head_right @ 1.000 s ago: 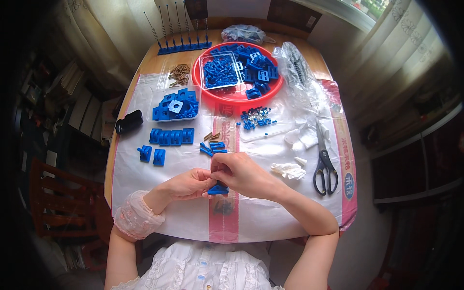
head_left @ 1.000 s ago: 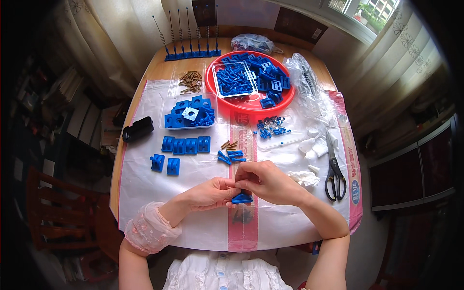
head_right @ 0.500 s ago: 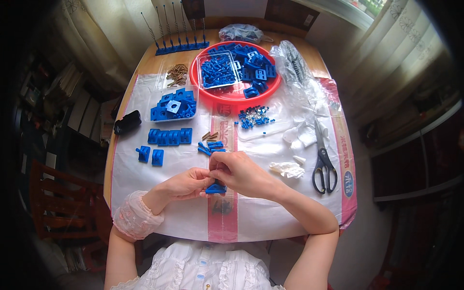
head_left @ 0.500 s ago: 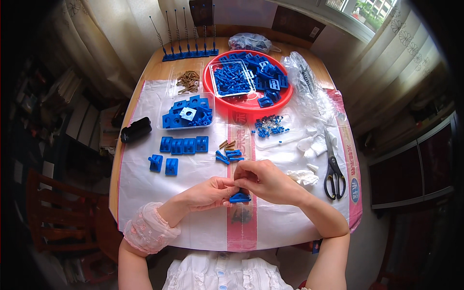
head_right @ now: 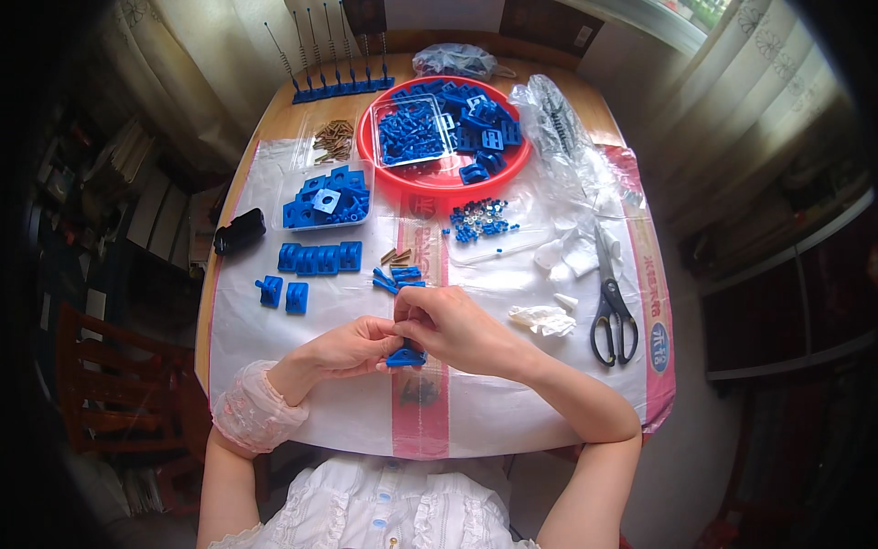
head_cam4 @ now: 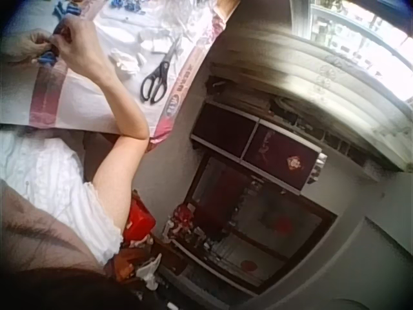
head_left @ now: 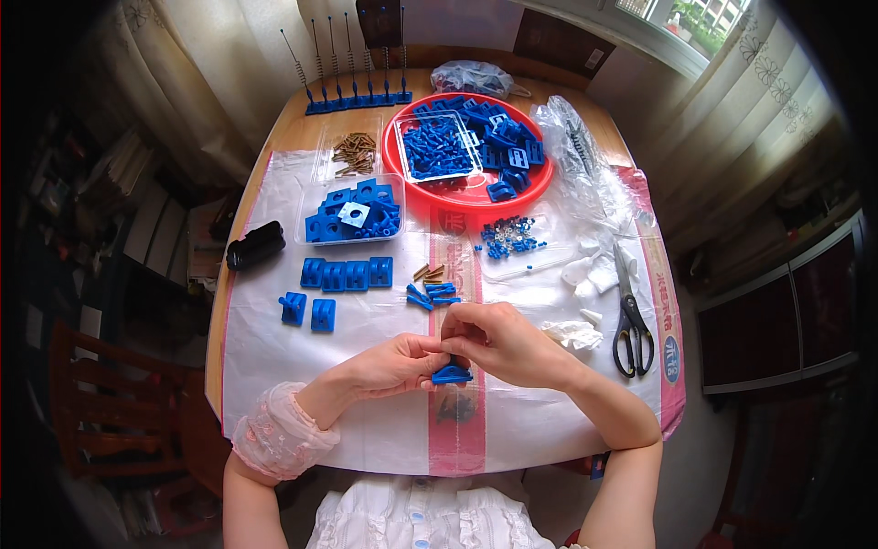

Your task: Assembling blue plastic components using a screwdriver.

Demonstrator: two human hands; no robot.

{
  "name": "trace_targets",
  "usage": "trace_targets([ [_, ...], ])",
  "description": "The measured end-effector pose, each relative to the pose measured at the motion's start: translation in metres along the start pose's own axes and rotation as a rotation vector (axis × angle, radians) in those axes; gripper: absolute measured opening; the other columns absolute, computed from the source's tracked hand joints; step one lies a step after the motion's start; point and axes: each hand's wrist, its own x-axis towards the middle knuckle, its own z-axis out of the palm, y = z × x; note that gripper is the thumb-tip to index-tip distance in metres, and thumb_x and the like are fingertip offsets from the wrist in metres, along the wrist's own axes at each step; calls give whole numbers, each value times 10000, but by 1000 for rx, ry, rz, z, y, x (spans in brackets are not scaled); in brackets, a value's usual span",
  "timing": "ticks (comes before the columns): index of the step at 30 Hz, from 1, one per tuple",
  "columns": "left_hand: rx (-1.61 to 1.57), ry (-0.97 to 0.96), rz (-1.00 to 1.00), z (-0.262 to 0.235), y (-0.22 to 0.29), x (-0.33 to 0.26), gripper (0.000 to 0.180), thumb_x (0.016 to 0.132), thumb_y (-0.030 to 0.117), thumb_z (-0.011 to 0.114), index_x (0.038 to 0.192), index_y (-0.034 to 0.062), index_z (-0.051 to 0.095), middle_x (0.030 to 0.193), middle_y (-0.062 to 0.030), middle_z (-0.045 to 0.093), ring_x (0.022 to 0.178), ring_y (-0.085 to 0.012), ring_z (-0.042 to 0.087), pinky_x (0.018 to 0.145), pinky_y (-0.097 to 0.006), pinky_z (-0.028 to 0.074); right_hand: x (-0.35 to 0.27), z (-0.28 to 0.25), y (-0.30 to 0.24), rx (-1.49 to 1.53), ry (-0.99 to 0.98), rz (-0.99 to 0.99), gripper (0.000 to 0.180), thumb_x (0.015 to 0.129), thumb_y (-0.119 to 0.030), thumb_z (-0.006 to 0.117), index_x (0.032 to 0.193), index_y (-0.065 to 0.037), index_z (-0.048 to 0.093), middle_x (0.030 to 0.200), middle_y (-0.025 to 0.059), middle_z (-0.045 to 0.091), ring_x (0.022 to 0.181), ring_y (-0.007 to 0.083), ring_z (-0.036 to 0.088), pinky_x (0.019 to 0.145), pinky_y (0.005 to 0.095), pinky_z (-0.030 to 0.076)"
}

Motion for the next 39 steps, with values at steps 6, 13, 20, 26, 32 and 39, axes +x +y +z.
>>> trace_targets([
  [6,20,29,-16,5,3,-1,360,1055,190,556,1378,34,581,1287,-51,631,1084,-94,615,874,-238,544,0,-2,-4,5,-18,30,94,959,-66,628,948,23,598,694,99,648,641,178,619,615,333,486],
  [13,39,36,-16,6,3,-2,368,1058,216,554,1389,57,573,1287,-38,626,1111,-86,604,890,-244,543,1,1,1,3,6,0,94,963,-62,626,951,26,595,699,99,647,644,171,612,624,329,489],
  [20,12,21,-12,3,1,-1,372,1053,221,564,1391,65,570,1286,-28,629,1111,-74,602,897,-236,541,1,0,-1,19,-9,25,93,963,-55,624,944,28,587,707,101,651,656,171,619,630,331,492],
  [26,-4,97,-18,7,0,0,356,1050,204,568,1367,40,576,1256,-40,646,1036,-56,613,850,-208,536,2,1,2,14,-9,13,82,964,-46,617,941,28,587,699,99,649,642,165,618,622,325,493],
  [32,-32,72,-6,7,3,-1,335,1050,193,569,1346,35,586,1246,-44,651,957,-33,599,796,-195,526,3,3,5,-1,8,2,83,964,-46,622,936,25,591,688,92,646,634,163,621,613,326,492],
  [39,-12,128,1,13,3,-1,313,1055,199,547,1304,20,610,1197,-62,661,966,-82,619,757,-213,511,3,1,2,-30,-14,20,103,971,-66,633,939,24,593,680,95,644,631,165,618,610,324,487],
])
